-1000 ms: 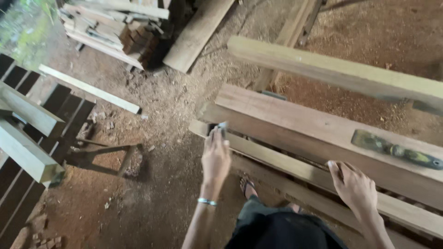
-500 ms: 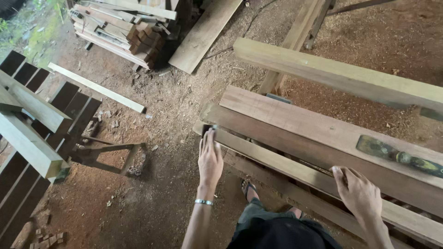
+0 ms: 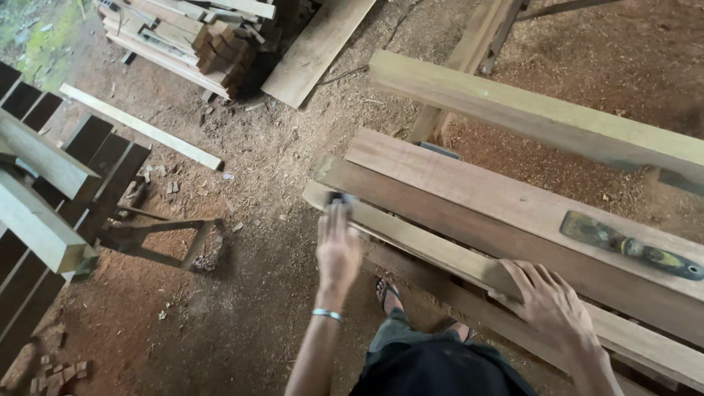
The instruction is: The person sands wooden planks by hand using sandpaper and a sanding block, moving along the surfaces and edges while the wood rests on a frame.
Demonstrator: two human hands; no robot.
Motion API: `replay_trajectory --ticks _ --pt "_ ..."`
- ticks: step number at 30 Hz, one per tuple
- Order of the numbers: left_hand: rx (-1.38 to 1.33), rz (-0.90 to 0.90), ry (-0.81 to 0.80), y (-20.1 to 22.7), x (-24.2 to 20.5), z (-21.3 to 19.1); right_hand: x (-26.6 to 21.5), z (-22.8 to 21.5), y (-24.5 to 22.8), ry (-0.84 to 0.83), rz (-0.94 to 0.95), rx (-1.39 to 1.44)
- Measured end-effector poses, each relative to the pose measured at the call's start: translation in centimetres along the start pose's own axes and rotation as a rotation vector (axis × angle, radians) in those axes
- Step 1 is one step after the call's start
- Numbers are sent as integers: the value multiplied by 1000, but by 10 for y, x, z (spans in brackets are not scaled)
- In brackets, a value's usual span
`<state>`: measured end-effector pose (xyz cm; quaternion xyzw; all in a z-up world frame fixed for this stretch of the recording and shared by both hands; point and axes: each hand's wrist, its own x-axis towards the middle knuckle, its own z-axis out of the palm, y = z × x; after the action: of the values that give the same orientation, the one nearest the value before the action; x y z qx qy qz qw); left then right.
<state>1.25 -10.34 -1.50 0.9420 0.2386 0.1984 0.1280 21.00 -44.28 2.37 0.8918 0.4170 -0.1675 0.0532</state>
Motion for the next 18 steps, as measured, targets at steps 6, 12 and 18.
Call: replay_trajectory --ticks 6,12,18 --pt "-103 438 -231 23 -14 37 -2 9 8 130 -154 -86" --pt "-241 -69 -6 1 -15 11 -2 18 7 220 -155 -46" --pt "-113 311 -227 7 -17 18 19 22 28 199 -157 -165"
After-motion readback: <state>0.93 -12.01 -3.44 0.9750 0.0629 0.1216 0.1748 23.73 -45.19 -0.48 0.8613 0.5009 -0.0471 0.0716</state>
